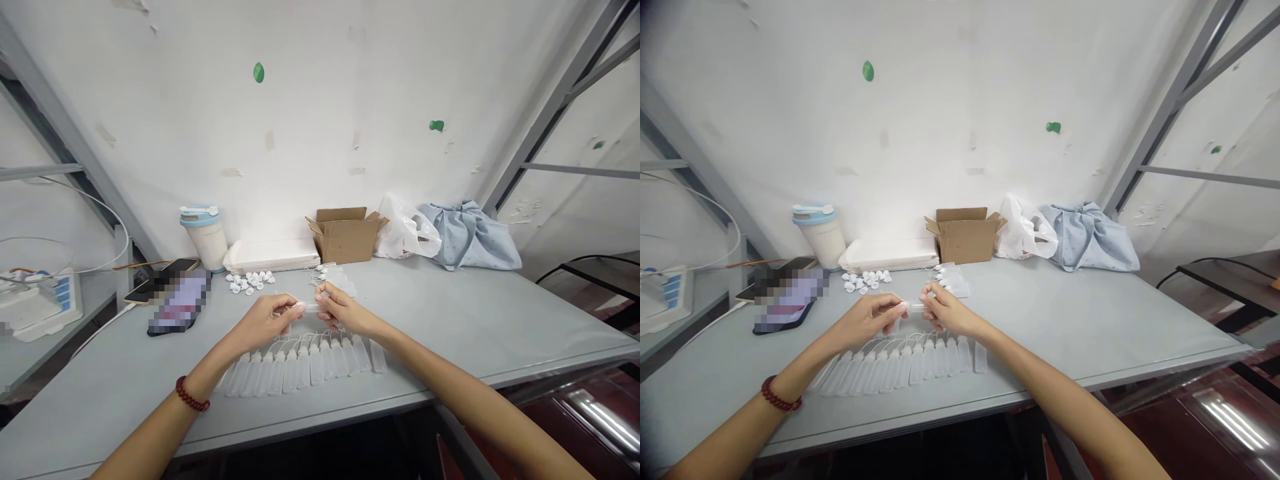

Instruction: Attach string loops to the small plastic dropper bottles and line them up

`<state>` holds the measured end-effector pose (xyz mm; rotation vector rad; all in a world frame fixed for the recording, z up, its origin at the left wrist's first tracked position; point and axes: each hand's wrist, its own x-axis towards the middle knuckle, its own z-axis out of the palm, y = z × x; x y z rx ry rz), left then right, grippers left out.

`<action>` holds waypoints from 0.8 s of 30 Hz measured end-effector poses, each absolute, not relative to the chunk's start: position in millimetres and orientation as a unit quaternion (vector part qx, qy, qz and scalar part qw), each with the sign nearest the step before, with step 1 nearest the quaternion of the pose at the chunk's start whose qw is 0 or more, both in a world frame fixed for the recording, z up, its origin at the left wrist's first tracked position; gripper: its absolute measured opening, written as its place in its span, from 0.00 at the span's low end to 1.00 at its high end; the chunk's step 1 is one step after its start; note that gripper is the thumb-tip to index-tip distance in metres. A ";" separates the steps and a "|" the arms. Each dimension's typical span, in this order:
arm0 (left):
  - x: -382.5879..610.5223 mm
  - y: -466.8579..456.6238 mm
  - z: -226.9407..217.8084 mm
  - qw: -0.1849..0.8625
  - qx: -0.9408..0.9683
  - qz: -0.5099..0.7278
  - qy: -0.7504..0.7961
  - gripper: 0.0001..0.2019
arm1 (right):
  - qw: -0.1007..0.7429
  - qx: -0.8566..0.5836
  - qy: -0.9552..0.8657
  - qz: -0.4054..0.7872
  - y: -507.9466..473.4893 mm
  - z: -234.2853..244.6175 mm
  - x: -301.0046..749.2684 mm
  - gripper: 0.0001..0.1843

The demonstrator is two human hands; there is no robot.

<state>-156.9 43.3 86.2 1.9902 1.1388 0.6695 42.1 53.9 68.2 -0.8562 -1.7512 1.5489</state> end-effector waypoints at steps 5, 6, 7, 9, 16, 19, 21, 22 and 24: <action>-156.3 43.5 86.7 0.436 0.737 0.252 0.452 0.20 | 0.334 -0.325 -0.736 0.492 55.6 63.0 42.8 0.13; -156.8 44.4 86.6 0.451 0.726 0.258 0.450 0.20 | 0.339 -0.329 -0.768 0.433 56.0 61.7 43.1 0.12; -157.3 45.3 86.5 0.465 0.716 0.263 0.450 0.20 | 0.343 -0.330 -0.800 0.365 56.3 60.5 43.4 0.12; -158.0 46.5 86.4 0.488 0.701 0.261 0.449 0.20 | 0.344 -0.317 -0.851 0.237 57.1 58.3 43.5 0.10; -151.7 42.0 82.3 0.353 0.786 0.289 0.418 0.19 | 0.355 -0.321 -0.853 0.207 59.2 59.1 42.0 0.17; -148.3 40.1 78.8 0.259 0.827 0.300 0.399 0.17 | 0.333 -0.353 -0.814 0.320 60.5 62.3 44.2 0.21; -147.3 39.5 78.1 0.220 0.841 0.309 0.386 0.16 | 0.325 -0.352 -0.781 0.400 61.4 63.6 46.0 0.23; -147.2 39.4 78.6 0.213 0.841 0.313 0.386 0.16 | 0.327 -0.347 -0.769 0.426 61.6 64.0 46.6 0.24; -147.7 39.1 80.8 0.229 0.829 0.316 0.400 0.15 | 0.342 -0.341 -0.763 0.430 61.0 65.0 46.6 0.22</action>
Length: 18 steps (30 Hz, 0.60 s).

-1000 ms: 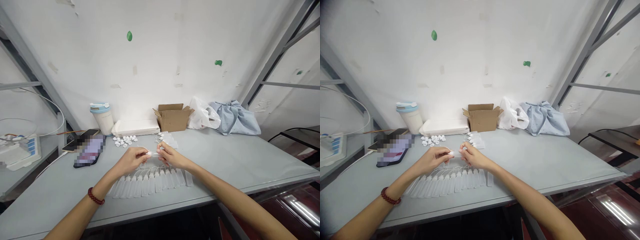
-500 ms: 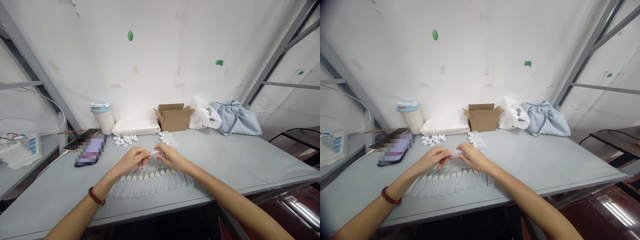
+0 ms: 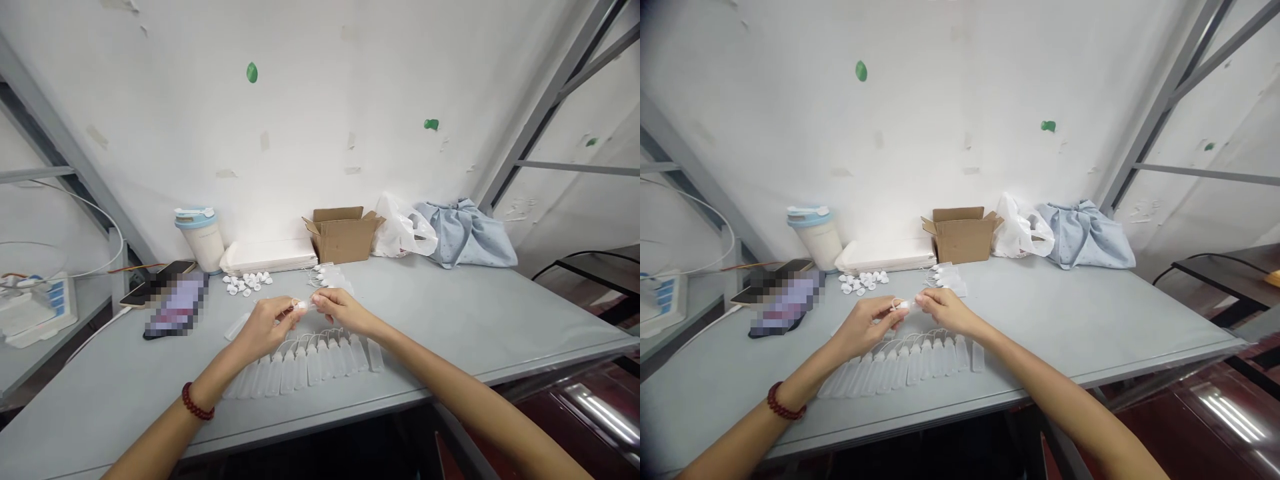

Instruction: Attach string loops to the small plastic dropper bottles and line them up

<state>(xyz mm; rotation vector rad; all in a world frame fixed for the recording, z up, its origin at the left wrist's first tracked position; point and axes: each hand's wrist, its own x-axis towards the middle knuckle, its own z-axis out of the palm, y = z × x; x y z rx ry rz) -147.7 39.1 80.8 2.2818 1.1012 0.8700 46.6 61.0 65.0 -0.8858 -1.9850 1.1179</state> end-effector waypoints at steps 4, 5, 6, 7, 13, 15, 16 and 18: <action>-149.0 39.1 85.4 0.320 0.790 0.296 0.431 0.18 | 0.371 -0.335 -0.802 0.328 56.2 67.3 43.3 0.15; -149.2 39.3 85.6 0.337 0.784 0.288 0.434 0.19 | 0.372 -0.333 -0.810 0.307 54.9 67.7 42.4 0.14; -149.3 39.8 85.4 0.352 0.779 0.280 0.437 0.20 | 0.371 -0.330 -0.818 0.291 53.7 67.9 41.7 0.13; -149.4 40.4 84.7 0.365 0.775 0.274 0.438 0.20 | 0.369 -0.328 -0.824 0.279 52.7 68.1 41.3 0.13; -150.8 44.2 78.5 0.400 0.777 0.251 0.416 0.24 | 0.348 -0.342 -0.828 0.277 50.8 69.2 40.8 0.15; -150.7 44.3 76.8 0.368 0.796 0.244 0.414 0.24 | 0.336 -0.359 -0.818 0.297 51.1 69.4 41.3 0.15; -150.2 44.3 75.9 0.343 0.808 0.241 0.413 0.24 | 0.329 -0.368 -0.812 0.311 51.5 69.3 41.8 0.16; -148.7 44.3 74.2 0.291 0.831 0.242 0.408 0.23 | 0.317 -0.380 -0.797 0.345 52.6 68.9 42.8 0.17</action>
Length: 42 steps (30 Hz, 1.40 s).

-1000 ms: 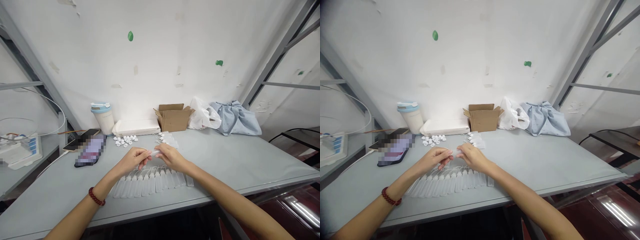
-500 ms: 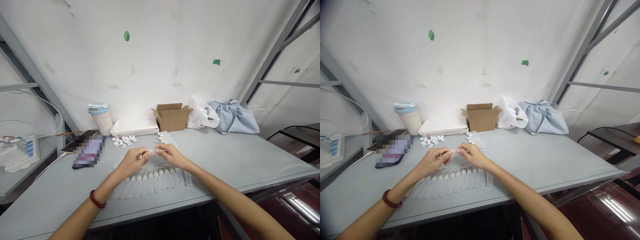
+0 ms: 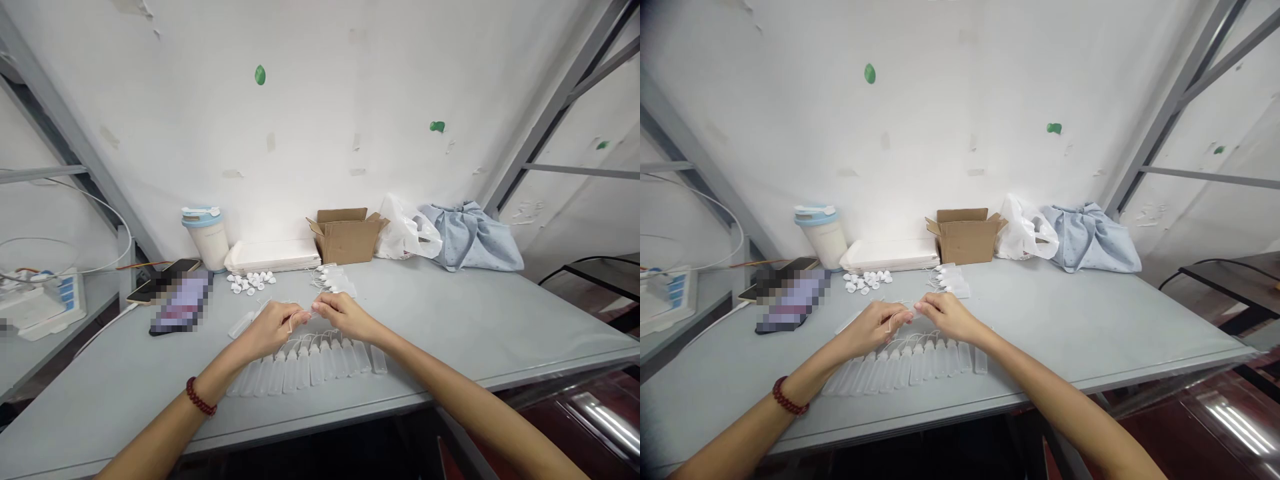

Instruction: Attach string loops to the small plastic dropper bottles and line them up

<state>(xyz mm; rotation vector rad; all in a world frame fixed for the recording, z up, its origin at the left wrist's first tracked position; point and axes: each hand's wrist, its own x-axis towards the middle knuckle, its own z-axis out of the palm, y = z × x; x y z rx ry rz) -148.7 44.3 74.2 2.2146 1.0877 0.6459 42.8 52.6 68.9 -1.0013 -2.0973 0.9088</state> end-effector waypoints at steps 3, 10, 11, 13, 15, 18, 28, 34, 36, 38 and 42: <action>-147.1 45.5 73.9 0.235 0.848 0.254 0.401 0.22 | 0.315 -0.380 -0.774 0.397 55.6 68.6 44.1 0.18; -180.2 70.9 76.0 0.136 0.827 0.235 0.492 0.12 | 0.442 -0.427 -0.736 0.284 80.3 66.9 59.7 0.15; -189.7 77.6 73.5 0.097 0.819 0.230 0.517 0.12 | 0.460 -0.450 -0.727 0.241 86.0 65.4 64.6 0.15; -208.8 90.7 66.9 0.018 0.794 0.235 0.561 0.14 | 0.472 -0.487 -0.714 0.174 97.6 61.2 74.9 0.16; -224.7 101.2 60.1 -0.019 0.785 0.221 0.578 0.17 | 0.466 -0.502 -0.714 0.146 107.7 56.1 83.7 0.17; -238.0 109.5 52.9 -0.019 0.797 0.179 0.577 0.19 | 0.447 -0.501 -0.725 0.151 118.2 47.9 90.4 0.16; -230.8 105.6 52.2 0.014 0.806 0.099 0.583 0.17 | 0.432 -0.482 -0.733 0.211 133.2 36.3 90.4 0.15; -228.8 102.4 58.8 0.026 0.812 0.065 0.580 0.13 | 0.461 -0.499 -0.704 0.209 118.3 72.5 103.5 0.09; -227.8 100.8 60.8 0.030 0.810 0.064 0.582 0.11 | 0.421 -0.436 -0.727 0.322 103.2 92.6 111.4 0.10; -226.5 99.2 62.6 0.038 0.806 0.069 0.586 0.11 | 0.391 -0.370 -0.730 0.421 87.2 111.5 120.5 0.11; -224.9 97.5 64.4 0.060 0.797 0.074 0.596 0.12 | 0.068 -0.270 -0.772 0.572 69.1 132.6 135.6 0.16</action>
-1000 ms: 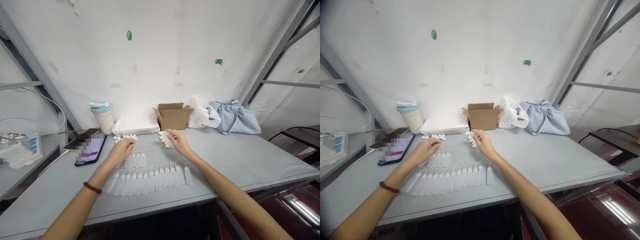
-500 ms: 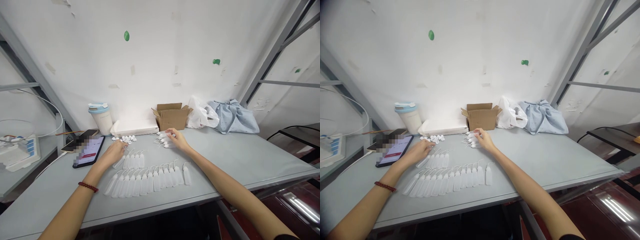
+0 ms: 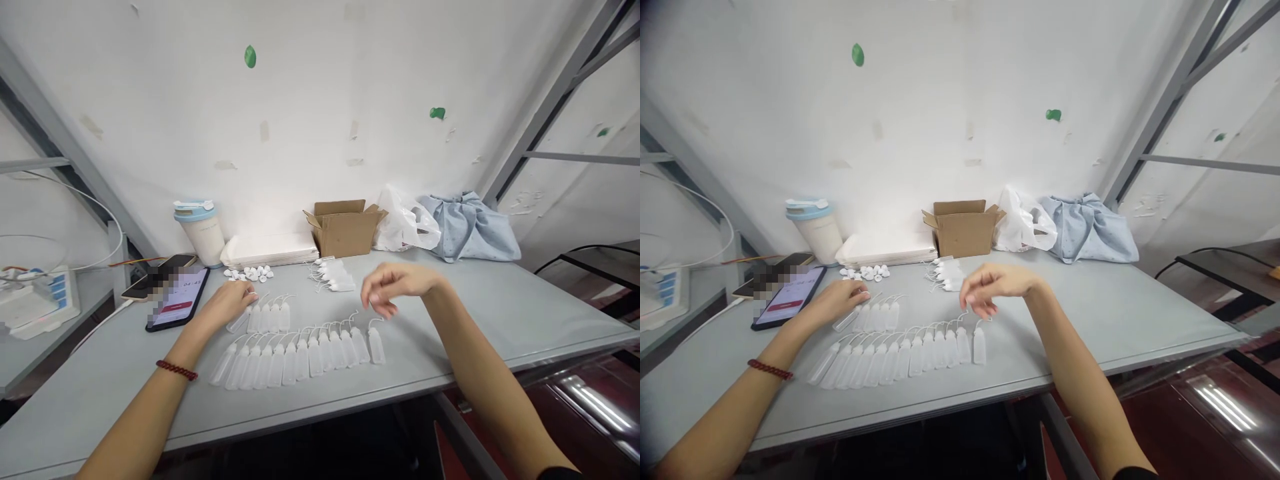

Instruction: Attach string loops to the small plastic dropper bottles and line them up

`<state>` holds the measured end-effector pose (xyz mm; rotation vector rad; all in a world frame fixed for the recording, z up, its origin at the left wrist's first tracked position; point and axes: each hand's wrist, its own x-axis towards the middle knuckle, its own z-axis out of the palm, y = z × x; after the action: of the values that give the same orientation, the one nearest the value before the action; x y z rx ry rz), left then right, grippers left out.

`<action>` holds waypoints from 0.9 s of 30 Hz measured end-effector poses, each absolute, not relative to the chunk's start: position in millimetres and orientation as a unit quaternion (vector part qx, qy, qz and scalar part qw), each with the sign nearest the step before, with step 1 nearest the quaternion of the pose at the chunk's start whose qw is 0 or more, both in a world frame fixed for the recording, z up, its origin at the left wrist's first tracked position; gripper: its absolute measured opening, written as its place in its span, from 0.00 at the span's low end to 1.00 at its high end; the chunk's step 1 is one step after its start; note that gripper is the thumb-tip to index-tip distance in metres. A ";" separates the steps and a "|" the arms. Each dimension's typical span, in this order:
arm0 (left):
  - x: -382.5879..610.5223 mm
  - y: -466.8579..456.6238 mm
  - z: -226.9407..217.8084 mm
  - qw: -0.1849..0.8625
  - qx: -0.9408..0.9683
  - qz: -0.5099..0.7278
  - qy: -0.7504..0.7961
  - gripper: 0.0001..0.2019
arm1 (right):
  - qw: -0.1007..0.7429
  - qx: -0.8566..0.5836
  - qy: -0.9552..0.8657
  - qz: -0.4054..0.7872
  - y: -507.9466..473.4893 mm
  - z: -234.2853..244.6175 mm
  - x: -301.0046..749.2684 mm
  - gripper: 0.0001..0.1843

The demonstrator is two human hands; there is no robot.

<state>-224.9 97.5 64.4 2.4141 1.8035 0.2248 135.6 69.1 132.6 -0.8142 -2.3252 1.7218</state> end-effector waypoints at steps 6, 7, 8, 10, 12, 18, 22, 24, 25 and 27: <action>-226.9 98.7 62.5 0.070 0.786 0.084 0.609 0.12 | -0.201 -0.254 -0.746 0.581 77.2 123.0 133.0 0.24; -227.1 98.7 62.3 0.072 0.786 0.082 0.609 0.12 | -0.207 -0.261 -0.743 0.581 78.9 120.5 131.5 0.24; -227.2 98.8 62.1 0.073 0.785 0.082 0.609 0.13 | -0.212 -0.269 -0.738 0.581 80.3 118.4 130.3 0.25; -227.1 98.9 62.0 0.073 0.785 0.084 0.610 0.13 | -0.222 -0.282 -0.728 0.584 82.1 115.5 129.1 0.25; -227.0 99.1 61.9 0.074 0.785 0.090 0.609 0.13 | -0.226 -0.291 -0.723 0.585 83.0 113.7 128.9 0.24; -227.2 98.5 62.0 0.076 0.782 0.092 0.611 0.13 | -0.231 -0.300 -0.720 0.581 84.7 106.9 127.3 0.25; -226.7 97.6 62.6 0.073 0.780 0.085 0.616 0.13 | -0.255 -0.322 -0.722 0.556 79.3 104.6 120.8 0.23; -226.2 97.1 63.1 0.076 0.779 0.087 0.616 0.13 | -0.260 -0.343 -0.727 0.535 74.4 105.5 117.1 0.22; -225.9 96.9 63.3 0.077 0.779 0.088 0.616 0.13 | -0.260 -0.354 -0.730 0.524 72.1 106.2 115.8 0.22; -225.2 96.4 63.6 0.077 0.777 0.087 0.619 0.12 | -0.254 -0.373 -0.736 0.506 69.0 107.8 114.7 0.20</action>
<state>-225.2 96.4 63.6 2.3283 1.8532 0.2620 114.7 69.0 107.8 -1.4087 -2.7792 1.9102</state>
